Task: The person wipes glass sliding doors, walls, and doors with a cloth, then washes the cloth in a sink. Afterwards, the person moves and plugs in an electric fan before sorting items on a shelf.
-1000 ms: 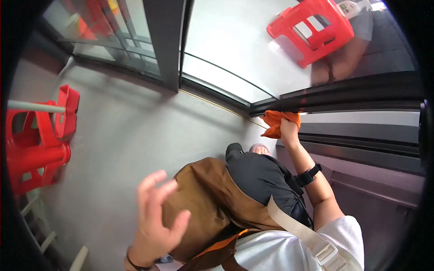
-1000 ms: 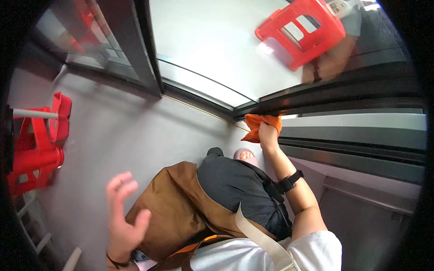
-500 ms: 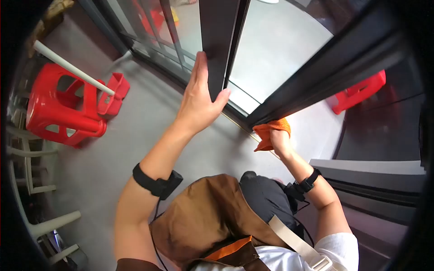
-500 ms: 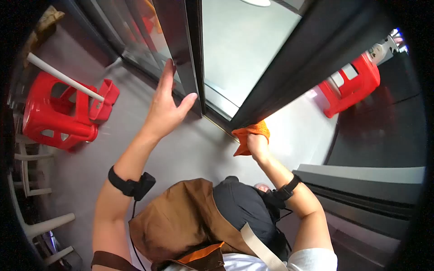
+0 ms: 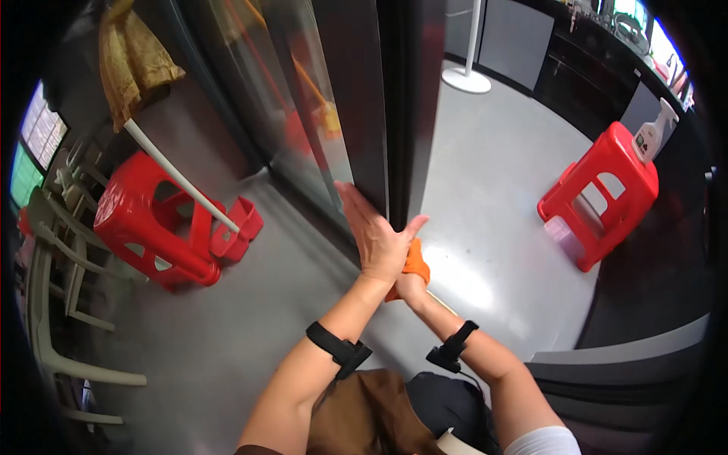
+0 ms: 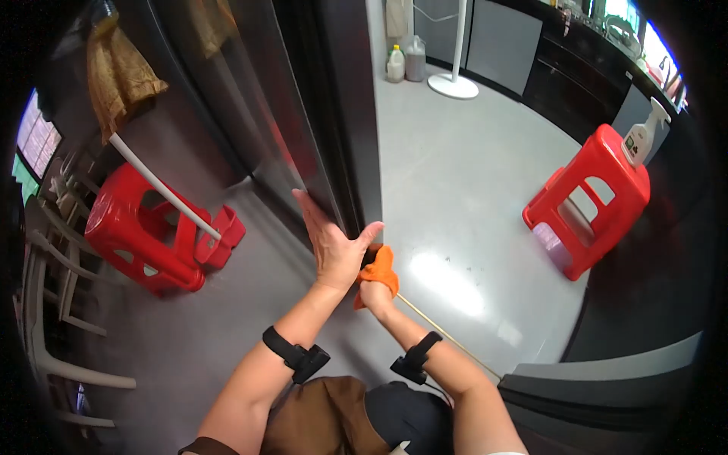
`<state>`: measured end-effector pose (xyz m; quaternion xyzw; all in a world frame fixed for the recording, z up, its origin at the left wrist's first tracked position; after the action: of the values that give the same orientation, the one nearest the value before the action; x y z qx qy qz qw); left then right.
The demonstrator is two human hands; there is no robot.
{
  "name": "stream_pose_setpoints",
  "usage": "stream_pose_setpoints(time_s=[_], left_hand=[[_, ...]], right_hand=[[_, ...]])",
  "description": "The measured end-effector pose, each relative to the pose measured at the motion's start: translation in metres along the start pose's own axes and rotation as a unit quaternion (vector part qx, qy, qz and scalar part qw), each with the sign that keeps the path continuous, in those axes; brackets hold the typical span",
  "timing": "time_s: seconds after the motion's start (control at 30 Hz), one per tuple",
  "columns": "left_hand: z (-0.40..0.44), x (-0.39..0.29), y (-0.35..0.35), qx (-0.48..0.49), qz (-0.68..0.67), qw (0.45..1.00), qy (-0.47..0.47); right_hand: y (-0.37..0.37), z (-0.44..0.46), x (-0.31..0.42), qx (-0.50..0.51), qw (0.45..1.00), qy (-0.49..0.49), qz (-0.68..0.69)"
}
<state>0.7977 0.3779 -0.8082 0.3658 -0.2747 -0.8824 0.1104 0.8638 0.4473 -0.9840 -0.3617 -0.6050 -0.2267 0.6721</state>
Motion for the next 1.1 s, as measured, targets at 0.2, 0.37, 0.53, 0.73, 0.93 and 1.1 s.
stream_pose_setpoints(time_s=[0.2, 0.37, 0.53, 0.73, 0.93, 1.1], left_hand=[[0.001, 0.001, -0.007, -0.071, -0.036, 0.997, -0.020], [0.011, 0.023, -0.007, -0.073, -0.001, 0.997, -0.028], [0.029, 0.043, -0.003, -0.065, 0.075, 0.995, -0.015], [0.050, 0.054, 0.012, 0.029, 0.097, 0.994, 0.050], [0.056, 0.010, 0.035, 0.229, 0.096, 0.964, 0.097], [0.169, -0.131, 0.159, 0.082, -0.008, 0.996, -0.015]], right_hand=[[-0.018, 0.014, 0.007, 0.008, 0.987, 0.157, -0.039], [-0.032, 0.029, -0.018, 0.056, 0.996, 0.044, 0.050], [-0.048, 0.030, 0.059, -0.070, 0.980, 0.179, -0.043], [-0.037, 0.030, 0.097, -0.042, 0.989, -0.129, -0.066], [-0.045, 0.058, 0.172, 0.071, 0.985, -0.087, -0.130], [-0.111, 0.040, 0.450, 0.013, 0.950, 0.305, -0.067]])
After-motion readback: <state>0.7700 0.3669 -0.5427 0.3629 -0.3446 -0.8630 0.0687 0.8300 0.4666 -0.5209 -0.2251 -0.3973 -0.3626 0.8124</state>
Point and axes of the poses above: each hand's wrist, its own z-axis towards the middle knuckle, its own y-axis out of the back of the hand, x = y × z, the point moved 8 cm from there along z, towards the middle knuckle, and after that the axes turned 7 degrees about z, right-handed, at the moved point
